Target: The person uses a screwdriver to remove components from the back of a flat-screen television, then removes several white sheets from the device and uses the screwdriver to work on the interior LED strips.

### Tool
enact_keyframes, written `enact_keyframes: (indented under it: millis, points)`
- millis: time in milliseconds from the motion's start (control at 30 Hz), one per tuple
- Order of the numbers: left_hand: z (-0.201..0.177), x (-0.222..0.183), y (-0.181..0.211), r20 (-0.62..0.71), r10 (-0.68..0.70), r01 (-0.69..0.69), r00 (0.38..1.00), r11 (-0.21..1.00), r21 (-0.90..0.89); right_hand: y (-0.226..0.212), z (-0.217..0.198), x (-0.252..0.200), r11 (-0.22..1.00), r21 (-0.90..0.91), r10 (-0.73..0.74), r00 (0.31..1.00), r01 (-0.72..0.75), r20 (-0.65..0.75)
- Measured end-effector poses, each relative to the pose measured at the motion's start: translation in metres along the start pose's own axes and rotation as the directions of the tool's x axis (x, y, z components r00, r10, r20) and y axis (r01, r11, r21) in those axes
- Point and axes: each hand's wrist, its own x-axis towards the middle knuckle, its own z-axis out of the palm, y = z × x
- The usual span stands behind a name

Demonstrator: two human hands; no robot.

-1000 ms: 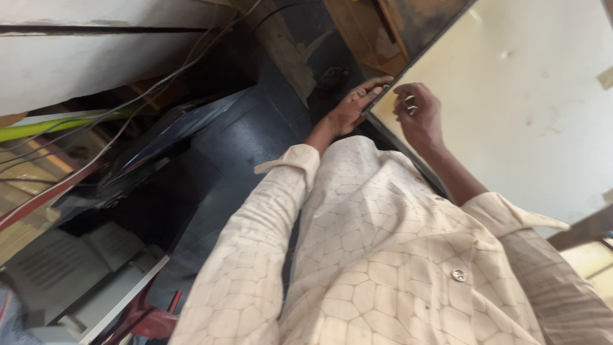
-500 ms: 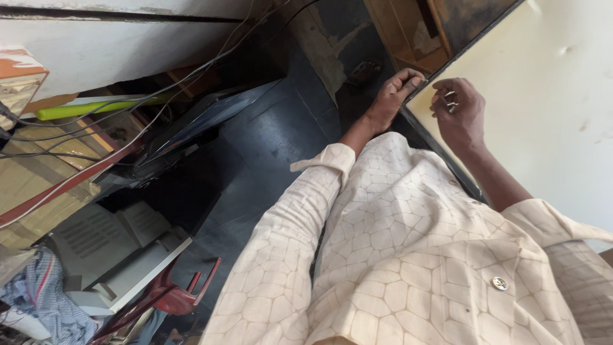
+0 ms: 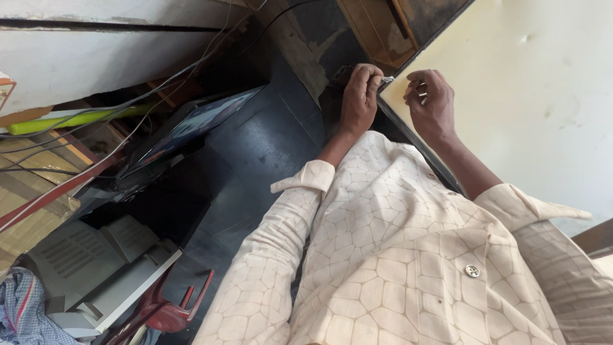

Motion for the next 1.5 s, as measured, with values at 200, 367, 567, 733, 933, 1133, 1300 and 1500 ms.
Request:
enact_keyframes:
  millis: [200,367,567,733,933,1133,1300,1500]
  points:
    - [-0.013,-0.009,0.032,0.069,0.057,-0.065,0.996,0.992,0.112,0.001,0.0,-0.002,0.997,-0.047,-0.064,0.998,0.062,-0.03]
    - [-0.03,-0.011,0.066,0.179,0.154,-0.199,0.972,0.941,0.273,0.006,-0.006,0.003,0.996,-0.072,0.044,0.999,-0.044,0.003]
    - [-0.04,0.001,0.08,0.246,0.106,-0.193,0.964,0.912,0.362,-0.012,-0.009,-0.003,0.995,-0.048,-0.08,0.995,0.082,0.06]
    - [-0.037,0.006,0.087,0.414,0.124,-0.307,0.902,0.858,0.411,-0.025,-0.007,-0.006,0.972,-0.162,-0.159,0.984,0.169,0.075]
    - [-0.035,0.024,0.089,0.302,0.045,-0.094,0.952,0.984,0.152,-0.023,-0.008,-0.007,0.998,0.051,-0.045,0.998,0.047,-0.039]
    - [-0.001,0.064,0.052,0.401,-0.315,0.094,0.86,0.871,0.483,-0.022,-0.01,-0.011,0.991,0.132,0.003,0.997,0.007,-0.072]
    - [0.025,0.076,0.014,0.452,-0.175,-0.15,0.875,0.79,0.595,-0.025,-0.01,-0.02,0.981,0.192,0.024,0.992,0.0,-0.123]
    - [0.028,0.072,0.024,0.465,-0.265,0.027,0.845,0.889,0.458,-0.029,-0.014,-0.037,0.934,0.353,0.122,0.981,-0.061,-0.154]
